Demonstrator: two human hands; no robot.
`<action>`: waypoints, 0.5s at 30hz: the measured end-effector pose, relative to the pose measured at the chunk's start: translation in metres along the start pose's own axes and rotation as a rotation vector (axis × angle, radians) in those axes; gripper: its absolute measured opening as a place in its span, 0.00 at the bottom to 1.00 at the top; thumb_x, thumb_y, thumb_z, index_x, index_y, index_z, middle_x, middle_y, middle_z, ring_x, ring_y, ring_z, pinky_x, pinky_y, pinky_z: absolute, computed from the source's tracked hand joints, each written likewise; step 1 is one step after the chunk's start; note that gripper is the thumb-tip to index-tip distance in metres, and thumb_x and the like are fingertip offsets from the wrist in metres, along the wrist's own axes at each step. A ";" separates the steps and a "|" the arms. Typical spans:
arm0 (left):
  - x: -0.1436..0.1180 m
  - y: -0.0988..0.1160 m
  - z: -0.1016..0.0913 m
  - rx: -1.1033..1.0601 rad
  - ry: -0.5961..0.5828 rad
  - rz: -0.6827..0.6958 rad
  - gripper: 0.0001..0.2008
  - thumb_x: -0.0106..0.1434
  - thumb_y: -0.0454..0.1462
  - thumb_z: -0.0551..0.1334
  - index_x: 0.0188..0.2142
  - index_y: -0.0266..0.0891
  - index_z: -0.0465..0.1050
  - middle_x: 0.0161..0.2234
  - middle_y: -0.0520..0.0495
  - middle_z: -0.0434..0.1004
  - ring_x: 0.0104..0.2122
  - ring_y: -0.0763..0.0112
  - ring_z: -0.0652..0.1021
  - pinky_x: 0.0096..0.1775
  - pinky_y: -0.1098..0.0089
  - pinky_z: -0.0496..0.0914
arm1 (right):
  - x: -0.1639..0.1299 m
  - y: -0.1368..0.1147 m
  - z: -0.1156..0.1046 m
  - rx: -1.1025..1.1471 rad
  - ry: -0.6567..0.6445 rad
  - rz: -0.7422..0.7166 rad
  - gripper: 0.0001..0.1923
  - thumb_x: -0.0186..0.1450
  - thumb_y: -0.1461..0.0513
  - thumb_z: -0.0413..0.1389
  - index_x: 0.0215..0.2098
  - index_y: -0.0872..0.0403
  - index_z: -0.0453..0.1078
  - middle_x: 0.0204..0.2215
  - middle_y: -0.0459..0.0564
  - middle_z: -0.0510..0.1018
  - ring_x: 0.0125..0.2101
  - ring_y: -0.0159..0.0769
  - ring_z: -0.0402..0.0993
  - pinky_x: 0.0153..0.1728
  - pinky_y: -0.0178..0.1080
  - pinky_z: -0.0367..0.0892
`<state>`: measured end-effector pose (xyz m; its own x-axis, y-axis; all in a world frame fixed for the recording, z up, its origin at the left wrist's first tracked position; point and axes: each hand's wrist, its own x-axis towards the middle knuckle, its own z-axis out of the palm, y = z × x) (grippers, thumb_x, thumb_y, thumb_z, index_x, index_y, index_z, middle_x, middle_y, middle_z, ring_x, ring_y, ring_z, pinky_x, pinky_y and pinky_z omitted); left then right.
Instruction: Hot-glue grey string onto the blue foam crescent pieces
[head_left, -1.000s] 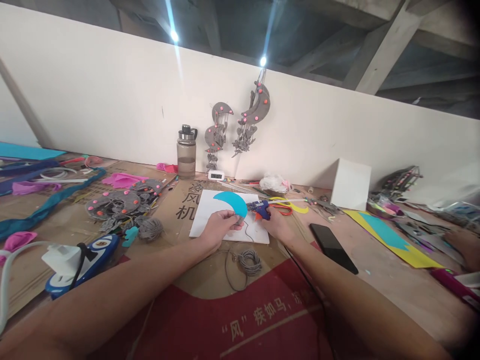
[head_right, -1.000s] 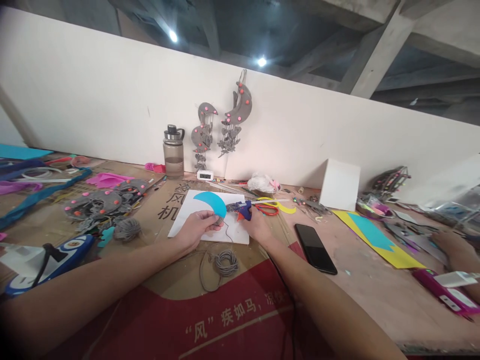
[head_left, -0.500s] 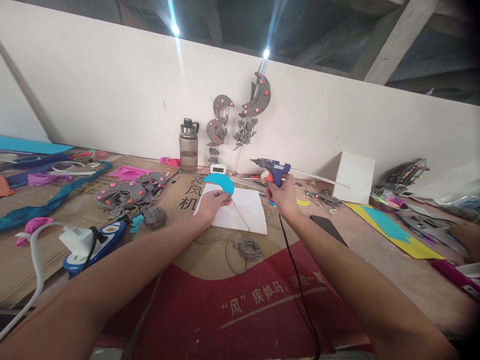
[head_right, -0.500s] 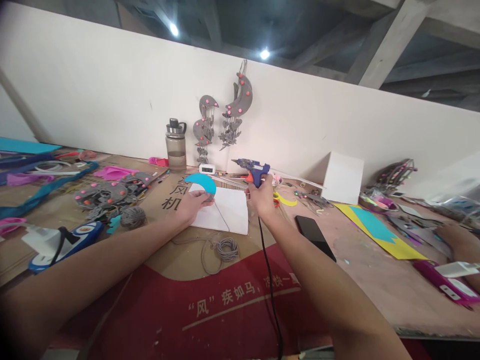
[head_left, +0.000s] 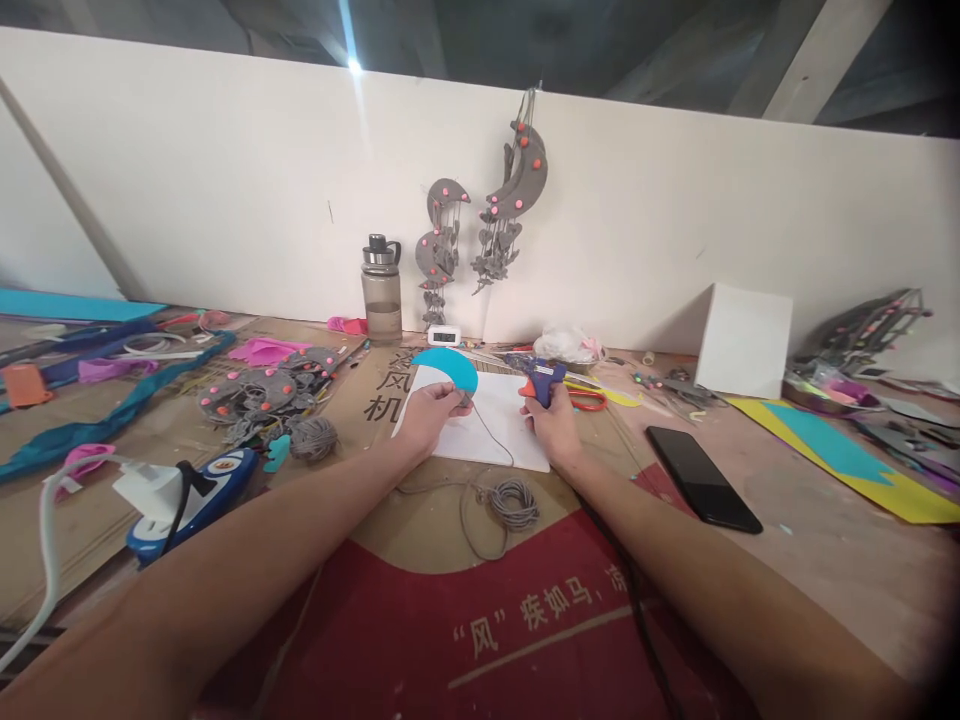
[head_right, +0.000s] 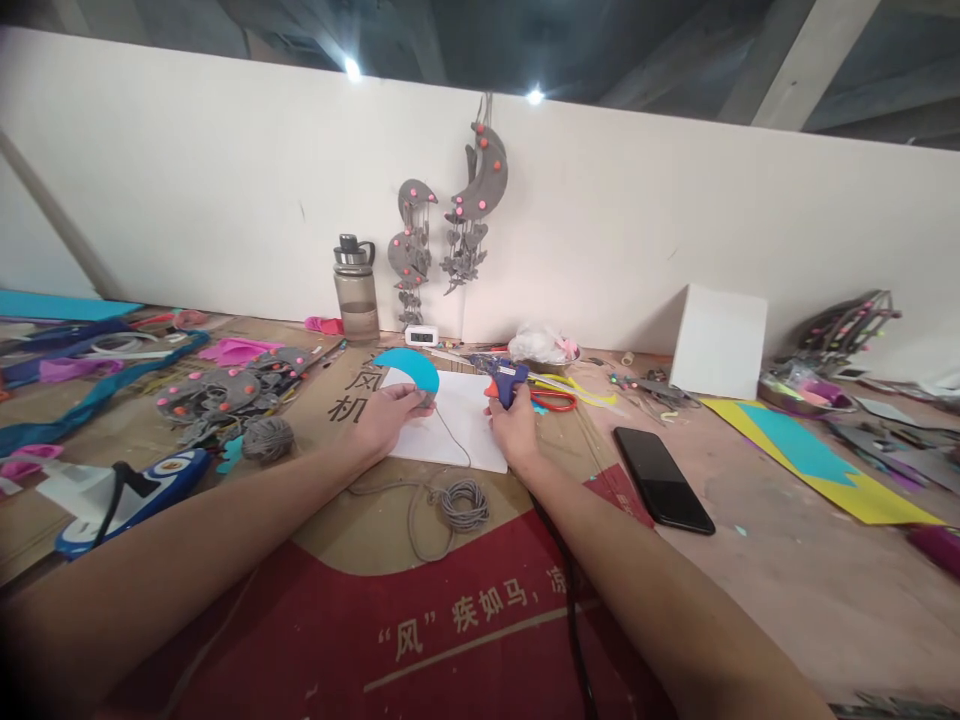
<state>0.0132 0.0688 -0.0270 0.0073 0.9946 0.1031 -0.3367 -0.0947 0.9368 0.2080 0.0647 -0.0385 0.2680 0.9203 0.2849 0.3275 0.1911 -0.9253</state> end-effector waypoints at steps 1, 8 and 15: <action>0.000 0.000 0.000 0.001 0.000 -0.003 0.10 0.47 0.37 0.68 0.26 0.32 0.73 0.27 0.44 0.77 0.27 0.71 0.77 0.38 0.63 0.73 | 0.000 0.000 0.000 0.040 -0.007 0.016 0.16 0.57 0.58 0.52 0.42 0.51 0.56 0.29 0.43 0.75 0.18 0.27 0.66 0.19 0.31 0.63; 0.003 -0.002 0.002 0.005 0.018 -0.024 0.10 0.47 0.37 0.69 0.26 0.32 0.73 0.27 0.44 0.78 0.27 0.71 0.77 0.39 0.62 0.73 | -0.003 -0.007 0.001 0.226 -0.025 0.011 0.19 0.53 0.57 0.57 0.40 0.51 0.56 0.42 0.49 0.75 0.27 0.30 0.73 0.18 0.30 0.64; 0.006 -0.003 0.003 0.070 0.040 -0.090 0.07 0.48 0.35 0.68 0.26 0.32 0.75 0.27 0.44 0.78 0.26 0.71 0.77 0.39 0.64 0.73 | 0.003 -0.014 -0.003 0.294 -0.055 0.061 0.15 0.54 0.58 0.56 0.37 0.52 0.58 0.39 0.47 0.75 0.25 0.27 0.69 0.20 0.29 0.65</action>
<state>0.0171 0.0753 -0.0282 -0.0036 1.0000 0.0050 -0.2699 -0.0058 0.9629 0.2073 0.0635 -0.0239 0.2274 0.9486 0.2202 0.0343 0.2182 -0.9753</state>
